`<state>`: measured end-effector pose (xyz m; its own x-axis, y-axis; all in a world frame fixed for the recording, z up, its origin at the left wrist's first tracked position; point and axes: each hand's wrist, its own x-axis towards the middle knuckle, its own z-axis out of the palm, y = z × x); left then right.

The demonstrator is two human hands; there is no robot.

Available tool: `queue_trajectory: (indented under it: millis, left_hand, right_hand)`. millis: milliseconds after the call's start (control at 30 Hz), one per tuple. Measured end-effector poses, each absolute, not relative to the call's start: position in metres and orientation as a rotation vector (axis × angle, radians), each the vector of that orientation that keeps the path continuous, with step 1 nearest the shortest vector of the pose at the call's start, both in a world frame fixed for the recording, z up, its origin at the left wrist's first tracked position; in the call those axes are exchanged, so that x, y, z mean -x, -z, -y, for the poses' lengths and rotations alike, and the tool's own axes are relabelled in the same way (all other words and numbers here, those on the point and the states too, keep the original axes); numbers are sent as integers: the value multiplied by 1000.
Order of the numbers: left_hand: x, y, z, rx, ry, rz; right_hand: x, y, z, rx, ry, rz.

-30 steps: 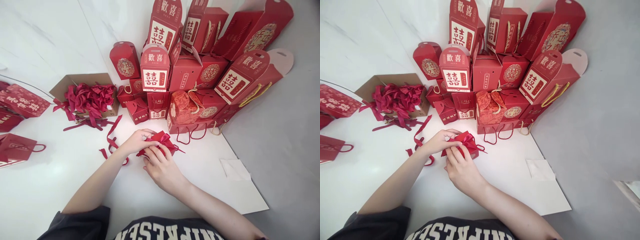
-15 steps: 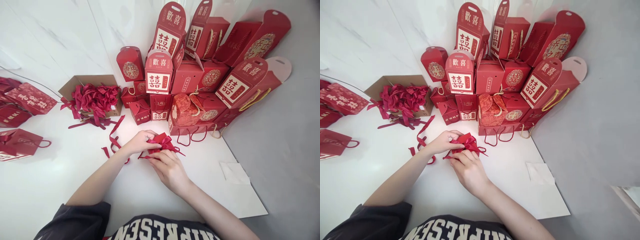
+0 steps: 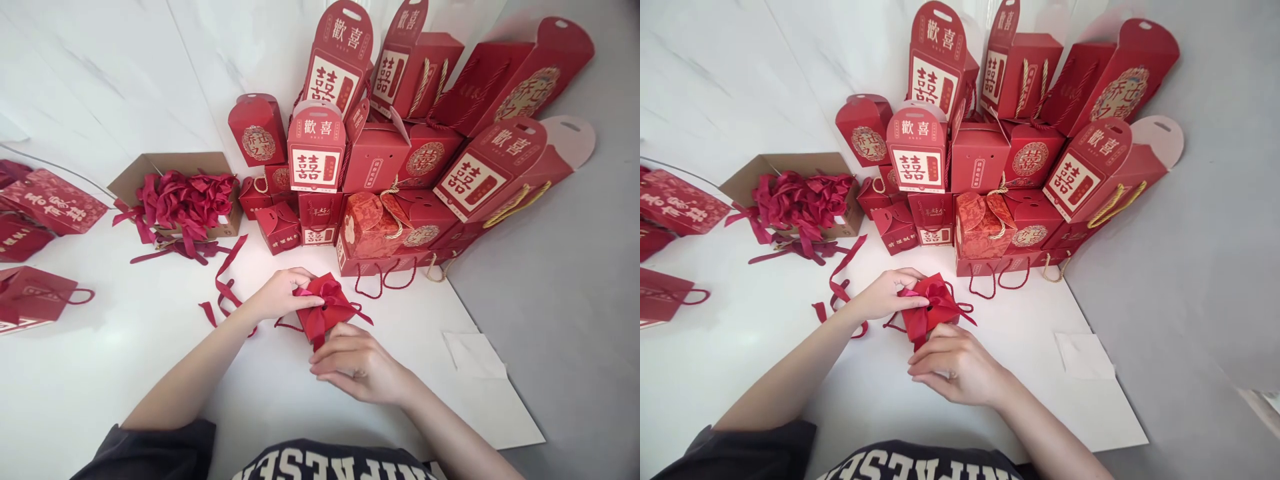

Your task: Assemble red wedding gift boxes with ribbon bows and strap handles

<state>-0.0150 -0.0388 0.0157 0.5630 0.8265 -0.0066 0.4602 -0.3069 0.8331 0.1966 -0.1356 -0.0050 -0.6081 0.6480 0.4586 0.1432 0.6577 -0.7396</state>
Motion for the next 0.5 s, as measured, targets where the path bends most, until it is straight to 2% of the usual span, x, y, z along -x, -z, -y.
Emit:
queue_trajectory:
  millis: [67,133,267,400,500]
  left_hand:
    - [13,-17,41,-1995,-545,-1068]
    - [11,-17,44,-2057,-547,-1149]
    - [6,-13,50,-2163,-535,-1311]
    - [8,-8,52,-2163,-547,-1333]
    - [10,-8,53,-2151,-559,-1312]
  right_hand:
    - [-206,-6,131,682,-873,2127]
    - [-212,-11,124,921,-737,2015]
    - [-208,4,109,1258,-519,1755]
    - [-194,22,101,1316,-681,1661]
    - [-183,24,94,1329,-921,1506]
